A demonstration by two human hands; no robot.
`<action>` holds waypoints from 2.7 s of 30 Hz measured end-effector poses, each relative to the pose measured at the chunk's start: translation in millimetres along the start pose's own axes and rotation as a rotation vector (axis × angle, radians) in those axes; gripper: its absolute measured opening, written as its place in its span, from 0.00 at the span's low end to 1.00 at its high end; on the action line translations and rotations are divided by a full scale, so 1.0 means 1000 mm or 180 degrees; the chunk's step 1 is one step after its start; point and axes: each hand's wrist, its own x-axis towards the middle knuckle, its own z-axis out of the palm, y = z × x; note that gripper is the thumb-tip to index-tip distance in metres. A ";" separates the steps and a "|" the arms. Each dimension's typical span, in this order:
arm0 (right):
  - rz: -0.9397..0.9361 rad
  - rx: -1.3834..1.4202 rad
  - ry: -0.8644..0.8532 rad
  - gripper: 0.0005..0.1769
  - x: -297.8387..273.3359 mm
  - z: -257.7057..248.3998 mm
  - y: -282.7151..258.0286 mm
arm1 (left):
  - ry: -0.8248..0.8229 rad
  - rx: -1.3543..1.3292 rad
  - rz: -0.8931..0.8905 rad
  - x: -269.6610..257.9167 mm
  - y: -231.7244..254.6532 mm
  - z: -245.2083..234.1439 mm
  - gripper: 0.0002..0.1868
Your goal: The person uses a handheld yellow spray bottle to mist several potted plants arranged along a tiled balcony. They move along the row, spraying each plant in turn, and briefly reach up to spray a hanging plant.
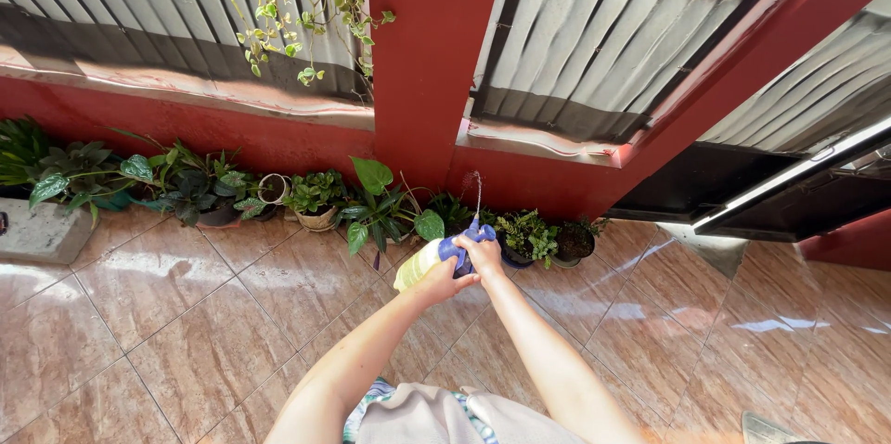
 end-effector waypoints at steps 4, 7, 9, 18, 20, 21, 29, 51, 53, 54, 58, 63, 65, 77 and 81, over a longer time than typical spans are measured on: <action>0.0057 -0.0081 -0.0118 0.34 -0.004 0.007 0.022 | -0.0067 -0.0072 -0.0070 -0.005 -0.018 0.016 0.27; 0.0173 -0.0085 -0.0190 0.33 -0.004 0.025 0.054 | -0.0160 -0.0190 -0.0207 -0.025 -0.028 0.032 0.24; 0.0341 -0.0100 -0.0236 0.31 0.009 0.045 0.087 | -0.0250 -0.0346 -0.0258 -0.030 -0.044 0.045 0.26; 0.0434 -0.0129 -0.0333 0.35 -0.031 0.027 0.065 | -0.0326 -0.0509 -0.0410 -0.044 -0.039 0.044 0.25; 0.0369 -0.0150 -0.0330 0.37 -0.024 0.025 0.055 | -0.0262 -0.0457 -0.0358 -0.034 -0.040 0.042 0.25; 0.0307 -0.0166 -0.0323 0.38 -0.019 0.025 0.049 | -0.0204 -0.0402 -0.0305 -0.029 -0.040 0.040 0.25; 0.0045 -0.0173 -0.0450 0.38 -0.021 0.023 0.033 | 0.0106 -0.0398 -0.0245 -0.027 -0.041 0.026 0.22; -0.0162 -0.0409 -0.1053 0.37 0.009 0.119 0.027 | 0.0626 -0.0843 -0.0611 -0.048 -0.101 -0.008 0.22; -0.0098 -0.0465 -0.1183 0.38 0.003 0.128 0.035 | 0.0618 -0.0889 -0.0649 -0.060 -0.103 -0.011 0.21; -0.0025 -0.0511 -0.1284 0.40 0.000 0.132 0.038 | 0.0587 -0.0928 -0.0669 -0.066 -0.104 -0.013 0.21; 0.0116 -0.0278 -0.1237 0.38 0.002 0.150 0.054 | 0.0472 -0.1021 -0.0726 -0.065 -0.117 -0.010 0.22; 0.0012 -0.0277 -0.0895 0.31 0.020 0.162 0.053 | 0.0237 -0.0939 -0.0578 -0.057 -0.117 -0.032 0.23; 0.0027 -0.0233 -0.0761 0.30 0.010 0.158 0.035 | 0.0128 -0.0841 -0.0500 -0.054 -0.121 -0.042 0.23; 0.0373 0.0026 -0.0418 0.34 -0.012 0.241 0.001 | -0.0363 -0.0427 -0.0366 -0.073 -0.173 -0.132 0.22; 0.0530 0.0013 -0.0238 0.34 -0.020 0.264 0.006 | -0.0632 -0.0406 -0.0284 -0.077 -0.193 -0.145 0.23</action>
